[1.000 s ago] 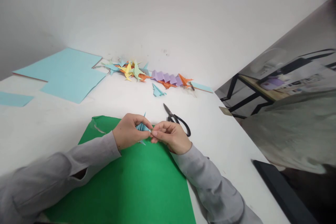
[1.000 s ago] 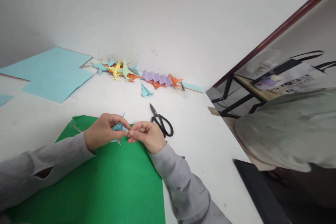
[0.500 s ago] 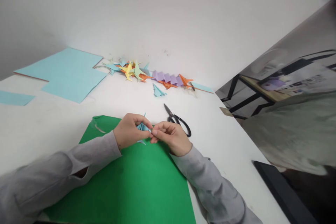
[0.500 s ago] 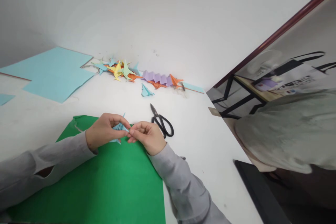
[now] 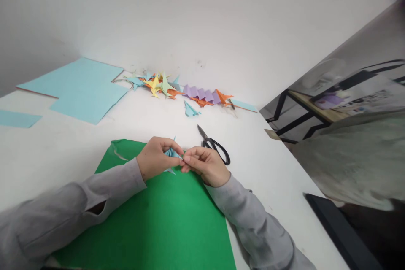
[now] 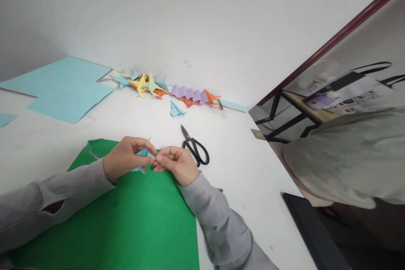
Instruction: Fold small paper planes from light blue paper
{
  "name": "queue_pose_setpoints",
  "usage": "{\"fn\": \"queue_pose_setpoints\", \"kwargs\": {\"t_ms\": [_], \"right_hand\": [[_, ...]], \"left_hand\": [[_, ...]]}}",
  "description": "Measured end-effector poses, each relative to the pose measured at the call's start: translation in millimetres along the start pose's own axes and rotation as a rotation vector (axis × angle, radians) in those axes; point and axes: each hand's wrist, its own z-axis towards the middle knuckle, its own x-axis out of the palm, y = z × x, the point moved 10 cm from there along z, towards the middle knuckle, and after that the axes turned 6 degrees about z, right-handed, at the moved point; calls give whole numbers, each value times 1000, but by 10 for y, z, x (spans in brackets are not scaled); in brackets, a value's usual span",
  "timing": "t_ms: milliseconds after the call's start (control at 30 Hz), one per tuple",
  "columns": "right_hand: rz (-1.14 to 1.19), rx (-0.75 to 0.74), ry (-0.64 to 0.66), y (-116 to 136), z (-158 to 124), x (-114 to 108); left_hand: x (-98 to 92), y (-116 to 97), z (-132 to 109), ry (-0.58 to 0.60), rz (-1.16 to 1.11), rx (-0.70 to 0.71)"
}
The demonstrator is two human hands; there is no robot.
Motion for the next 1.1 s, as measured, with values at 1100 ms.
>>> {"fn": "queue_pose_setpoints", "kwargs": {"t_ms": [1100], "right_hand": [[-296,-276,-79,251,-103,45]], "left_hand": [[-28,106,-2,-54,-156,-105]]}}
